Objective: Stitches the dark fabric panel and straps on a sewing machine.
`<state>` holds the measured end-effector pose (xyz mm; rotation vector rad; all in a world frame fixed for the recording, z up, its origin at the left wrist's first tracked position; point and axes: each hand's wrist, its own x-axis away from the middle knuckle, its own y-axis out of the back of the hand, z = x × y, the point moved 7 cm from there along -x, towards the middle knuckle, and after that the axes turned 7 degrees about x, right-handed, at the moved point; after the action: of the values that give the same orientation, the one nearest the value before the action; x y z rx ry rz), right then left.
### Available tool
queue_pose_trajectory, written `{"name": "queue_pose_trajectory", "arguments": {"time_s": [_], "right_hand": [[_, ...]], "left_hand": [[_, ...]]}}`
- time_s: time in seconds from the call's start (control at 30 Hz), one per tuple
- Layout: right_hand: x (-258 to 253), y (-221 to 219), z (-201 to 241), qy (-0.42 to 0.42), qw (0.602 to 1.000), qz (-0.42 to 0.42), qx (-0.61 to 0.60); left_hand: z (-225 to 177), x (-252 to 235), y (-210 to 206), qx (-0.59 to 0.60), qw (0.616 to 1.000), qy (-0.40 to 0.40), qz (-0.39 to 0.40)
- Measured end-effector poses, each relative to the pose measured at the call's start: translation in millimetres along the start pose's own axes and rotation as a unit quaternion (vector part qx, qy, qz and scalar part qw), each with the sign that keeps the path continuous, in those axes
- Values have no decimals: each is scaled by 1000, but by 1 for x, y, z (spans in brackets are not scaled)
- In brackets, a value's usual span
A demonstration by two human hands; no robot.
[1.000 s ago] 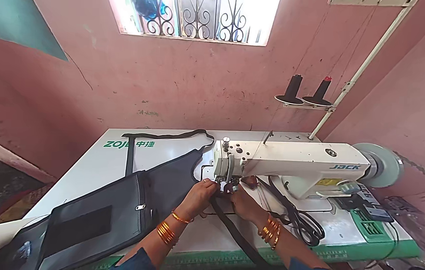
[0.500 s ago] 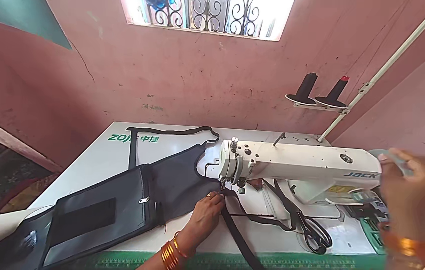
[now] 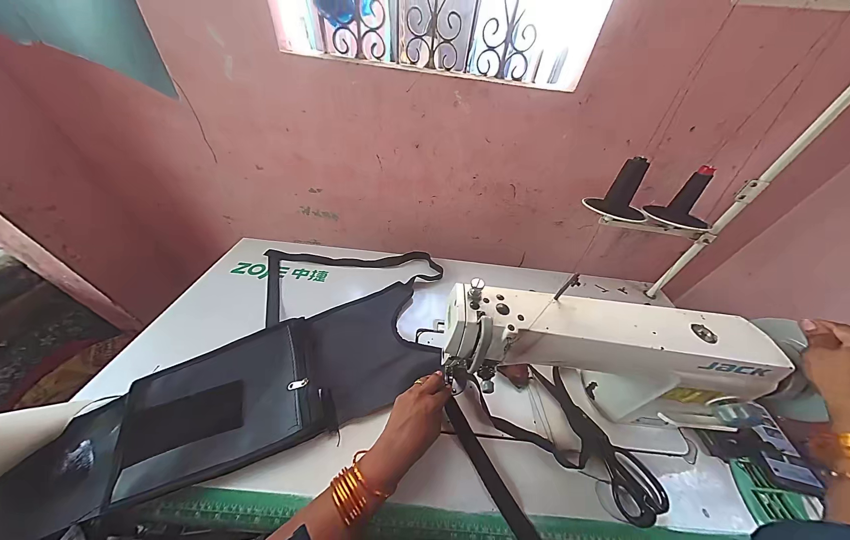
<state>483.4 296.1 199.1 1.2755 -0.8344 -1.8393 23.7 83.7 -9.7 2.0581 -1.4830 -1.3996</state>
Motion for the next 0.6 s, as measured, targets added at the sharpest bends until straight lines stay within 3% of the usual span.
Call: {"name": "queue_pose_trajectory", "arguments": {"time_s": [0.1,0.2,0.3,0.33,0.4,0.47,0.5,0.57,0.6], "right_hand": [[63,-13,-34,-34,981,-142,-126],[120,-38,-58,-35,976,-167,-132],[191,-32,19,164,961,-165,-147],[220,-42,60,234,947,-120,-186],[279,-78,148,347,916,53,-193],[306,-115,218,390,874,286,-38],[301,-130,241,381,857,348,16],[274,-140,271,335,872,355,17],[260,-142,277,305,880,363,-10]], "left_hand": [[-2,-4,-1,11,1000,27,6],[-2,-2,-3,6,1000,23,10],[0,-3,-2,27,999,24,27],[1,-4,0,53,996,44,53],[6,-11,15,109,989,76,60],[15,-28,40,134,986,100,-9],[24,-40,52,152,979,125,-50],[49,-66,61,255,937,230,-65],[60,-81,52,349,895,277,-35]]}}
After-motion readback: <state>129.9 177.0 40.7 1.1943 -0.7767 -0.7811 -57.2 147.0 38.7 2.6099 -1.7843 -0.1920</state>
